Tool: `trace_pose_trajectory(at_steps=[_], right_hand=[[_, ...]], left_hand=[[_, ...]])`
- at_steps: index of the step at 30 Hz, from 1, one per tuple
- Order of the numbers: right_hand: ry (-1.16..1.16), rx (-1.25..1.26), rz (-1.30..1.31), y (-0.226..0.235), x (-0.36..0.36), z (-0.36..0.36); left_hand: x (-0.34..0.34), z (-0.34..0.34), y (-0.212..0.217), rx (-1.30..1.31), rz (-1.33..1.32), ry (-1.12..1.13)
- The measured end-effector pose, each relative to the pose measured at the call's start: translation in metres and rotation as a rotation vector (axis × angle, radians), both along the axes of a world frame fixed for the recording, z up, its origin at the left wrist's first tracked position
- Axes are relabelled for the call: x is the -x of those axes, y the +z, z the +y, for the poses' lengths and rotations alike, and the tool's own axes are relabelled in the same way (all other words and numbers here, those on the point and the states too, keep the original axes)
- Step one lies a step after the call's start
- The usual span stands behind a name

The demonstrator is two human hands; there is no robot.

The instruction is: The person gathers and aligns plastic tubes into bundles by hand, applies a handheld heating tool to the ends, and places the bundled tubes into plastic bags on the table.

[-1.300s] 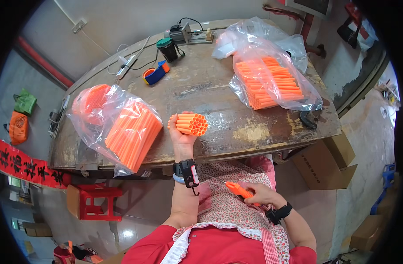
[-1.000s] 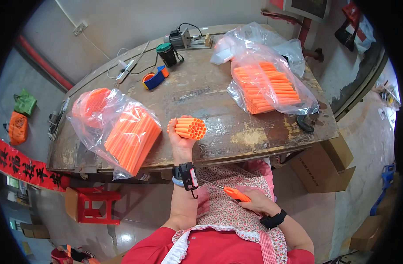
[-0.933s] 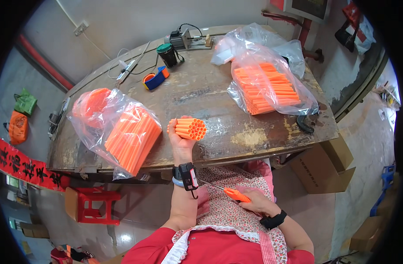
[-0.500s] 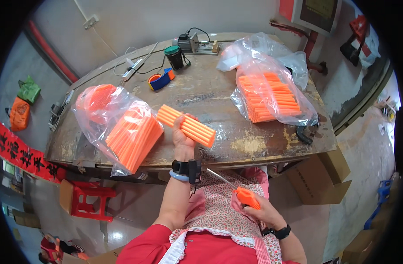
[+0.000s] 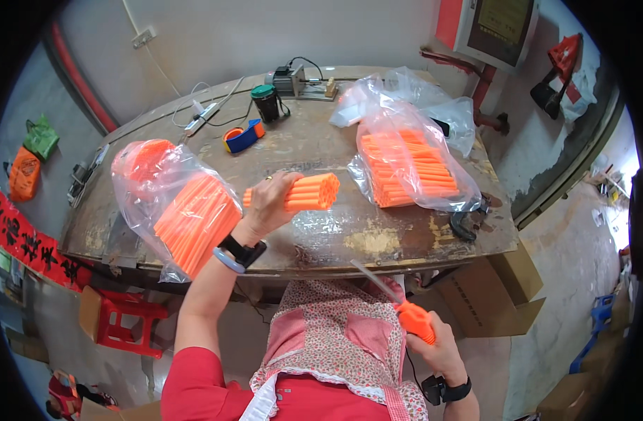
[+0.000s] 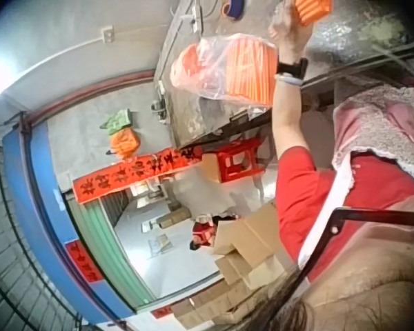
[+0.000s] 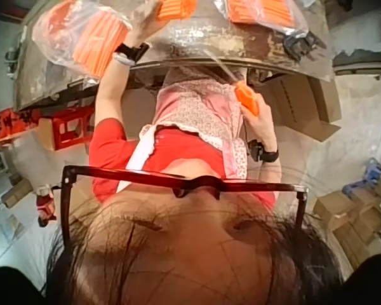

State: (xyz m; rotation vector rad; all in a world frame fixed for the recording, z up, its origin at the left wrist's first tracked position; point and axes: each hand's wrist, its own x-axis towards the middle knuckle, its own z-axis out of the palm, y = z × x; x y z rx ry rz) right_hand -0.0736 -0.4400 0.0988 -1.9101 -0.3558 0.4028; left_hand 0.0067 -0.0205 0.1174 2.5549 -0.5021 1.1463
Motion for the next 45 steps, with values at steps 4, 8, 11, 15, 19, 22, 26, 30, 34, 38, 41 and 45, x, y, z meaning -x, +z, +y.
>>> trace_pose_trajectory(at_steps=[4,8,11,15,19,22,26,30,34,38,41,45], right_hand=[[-0.071,0.036,0.076,0.016,-0.009,-0.005],[-0.091,0.052,0.009,0.032,-0.017,-0.004],[0.159,0.176,-0.177,0.034,-0.01,-0.002],[0.125,0.101,-0.062,0.022,-0.004,0.013],[0.448,0.261,-0.212,-0.066,-0.004,0.056],[0.405,-0.049,-0.244,-0.071,-0.002,0.099],[0.459,-0.489,0.197,-0.052,0.003,0.147],[0.561,-0.489,0.515,-0.061,0.002,0.159],[0.641,-0.585,0.6,-0.067,-0.002,0.162],[0.648,-0.58,0.57,-0.066,-0.004,0.163],[0.63,-0.583,0.598,-0.066,-0.004,0.162],[0.613,-0.583,0.635,-0.064,-0.008,0.162]], left_hand=[[-0.001,0.012,-0.006,-0.263,0.024,0.035],[0.003,0.007,0.003,-0.328,-0.004,0.011],[0.01,0.004,0.009,-0.383,0.041,0.035],[0.03,-0.013,0.019,-0.259,0.08,0.036],[0.081,-0.045,-0.008,0.273,0.441,-0.1],[0.136,-0.083,-0.027,0.655,0.719,-0.115],[0.19,-0.117,-0.07,0.902,0.83,0.009],[0.207,-0.112,-0.081,1.079,0.924,-0.104],[0.22,-0.095,-0.091,1.25,1.014,-0.104],[0.222,-0.095,-0.098,1.297,0.98,-0.097],[0.222,-0.092,-0.102,1.287,1.019,-0.087],[0.223,-0.088,-0.114,1.165,1.033,-0.055]])
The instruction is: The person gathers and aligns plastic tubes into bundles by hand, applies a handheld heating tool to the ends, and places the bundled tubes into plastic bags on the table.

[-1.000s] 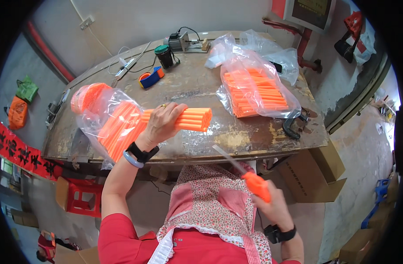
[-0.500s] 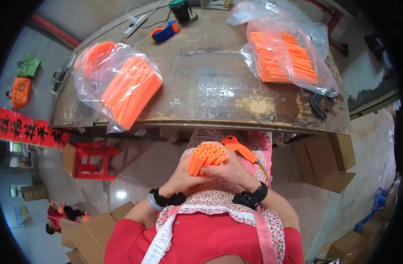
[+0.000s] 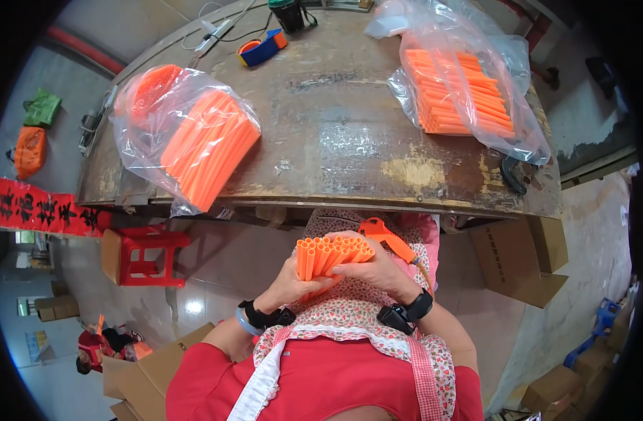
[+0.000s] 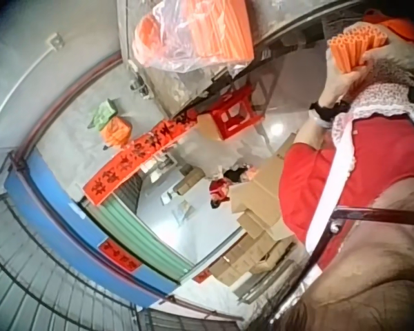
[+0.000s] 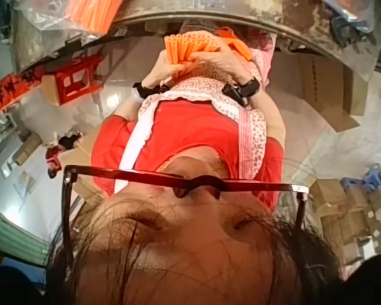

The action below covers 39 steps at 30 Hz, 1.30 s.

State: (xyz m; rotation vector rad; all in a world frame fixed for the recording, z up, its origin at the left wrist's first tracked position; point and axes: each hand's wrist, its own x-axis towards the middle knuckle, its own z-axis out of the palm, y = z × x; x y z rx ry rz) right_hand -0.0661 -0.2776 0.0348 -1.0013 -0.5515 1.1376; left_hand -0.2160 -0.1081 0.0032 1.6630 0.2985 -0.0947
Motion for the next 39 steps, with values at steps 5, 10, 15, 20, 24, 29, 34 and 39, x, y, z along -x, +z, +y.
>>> trace_pose_trajectory(at_steps=[5,10,15,20,24,29,34,39], right_hand=[[-0.016,0.004,0.004,-0.01,0.002,0.004],[-0.144,0.073,-0.109,-0.01,0.01,0.013],[-0.251,0.118,-0.268,-0.02,0.015,0.019],[-0.281,0.113,-0.283,-0.018,0.016,0.022],[-0.278,0.112,-0.202,-0.017,0.017,0.02],[-0.267,0.113,-0.242,-0.023,0.017,0.019],[-0.283,0.101,-0.163,-0.023,0.015,0.016],[-0.33,0.071,-0.137,-0.01,0.006,0.014]], left_hand=[[-0.007,-0.004,0.01,0.095,-0.013,0.061],[-0.005,-0.003,0.01,0.186,-0.004,0.113],[-0.003,-0.002,0.001,0.177,0.042,0.148],[-0.004,-0.005,0.002,0.212,0.021,0.203],[-0.004,-0.004,0.003,0.301,0.038,0.243],[-0.003,-0.002,0.002,0.317,0.056,0.266],[-0.004,-0.002,0.002,0.329,0.036,0.264],[-0.006,-0.002,-0.001,0.312,0.029,0.239]])
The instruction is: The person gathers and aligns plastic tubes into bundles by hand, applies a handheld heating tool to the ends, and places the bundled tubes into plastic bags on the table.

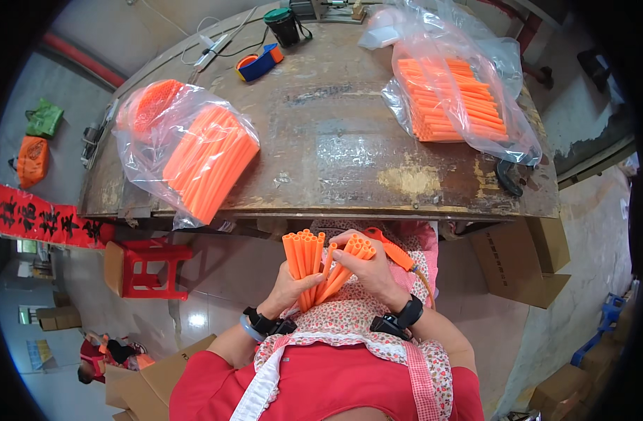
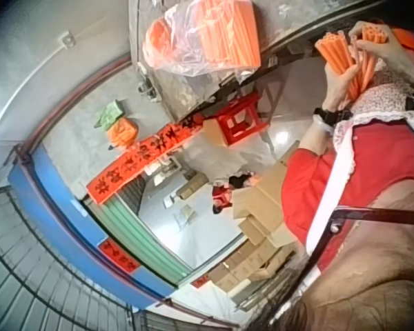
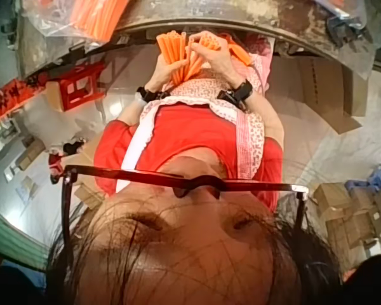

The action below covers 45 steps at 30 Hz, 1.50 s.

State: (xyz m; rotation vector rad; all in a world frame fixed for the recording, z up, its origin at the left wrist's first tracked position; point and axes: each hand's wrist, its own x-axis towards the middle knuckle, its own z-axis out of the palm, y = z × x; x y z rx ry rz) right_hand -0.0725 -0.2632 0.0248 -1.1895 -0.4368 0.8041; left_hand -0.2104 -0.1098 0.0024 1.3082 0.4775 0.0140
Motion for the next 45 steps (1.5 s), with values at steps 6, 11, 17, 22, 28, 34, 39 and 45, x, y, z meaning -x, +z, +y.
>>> trace_pose_trajectory(at_steps=[6,11,17,22,28,34,39,45], right_hand=[[0.003,0.03,-0.062,0.001,0.002,0.002],[-0.033,0.022,-0.001,0.004,0.003,0.003],[-0.048,0.009,0.0,0.005,-0.002,0.001],[0.111,-0.024,0.168,0.006,-0.011,0.0],[0.211,-0.085,0.176,0.007,-0.019,0.0],[0.253,-0.088,0.176,0.004,-0.021,-0.001],[0.203,-0.026,0.135,0.01,-0.02,0.0],[0.201,-0.033,0.145,0.006,-0.024,-0.003]], left_hand=[[-0.003,-0.004,0.002,-0.004,-0.004,0.0],[-0.004,-0.002,0.003,0.008,0.007,0.001],[-0.005,0.003,0.003,0.024,0.017,-0.067],[-0.011,0.008,0.005,0.129,0.061,-0.108],[-0.016,0.011,0.004,0.171,0.074,-0.173],[-0.018,0.012,0.007,0.26,0.08,-0.193],[-0.019,0.012,0.001,0.235,0.071,-0.183],[-0.019,0.011,0.002,0.252,0.083,-0.188]])
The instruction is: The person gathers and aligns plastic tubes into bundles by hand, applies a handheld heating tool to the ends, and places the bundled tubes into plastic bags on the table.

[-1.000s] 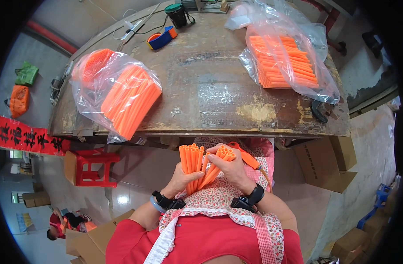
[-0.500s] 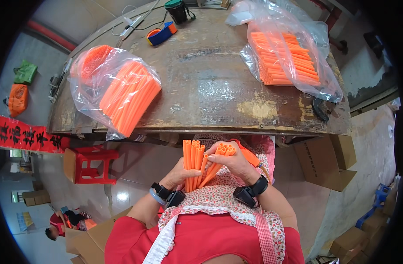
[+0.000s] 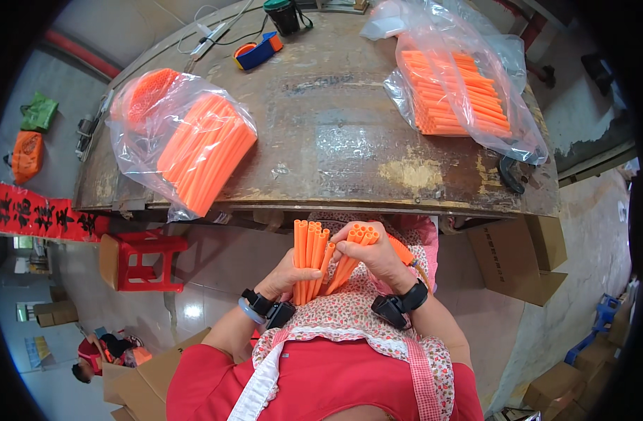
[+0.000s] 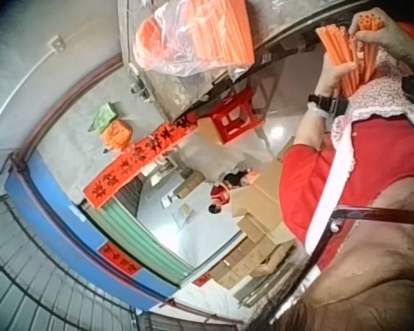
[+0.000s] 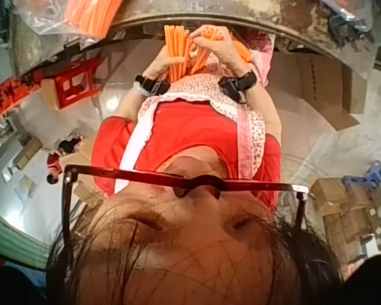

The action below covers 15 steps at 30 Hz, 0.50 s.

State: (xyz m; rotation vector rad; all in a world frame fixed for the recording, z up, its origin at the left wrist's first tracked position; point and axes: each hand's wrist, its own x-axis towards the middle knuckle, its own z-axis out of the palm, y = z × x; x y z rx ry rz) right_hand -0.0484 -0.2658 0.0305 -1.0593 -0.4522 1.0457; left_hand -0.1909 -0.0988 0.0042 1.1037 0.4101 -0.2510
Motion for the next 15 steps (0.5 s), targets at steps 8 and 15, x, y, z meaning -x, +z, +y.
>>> trace_pose_trajectory(at_steps=[8,15], right_hand=[[0.006,0.049,-0.052,0.0058,0.002,0.0034],[0.089,0.014,-0.053,-0.0014,0.0027,-0.0035]], left_hand=[[-0.0009,0.0001,-0.0005,0.019,-0.003,0.002],[0.001,0.0012,0.0016,0.038,-0.033,-0.041]])
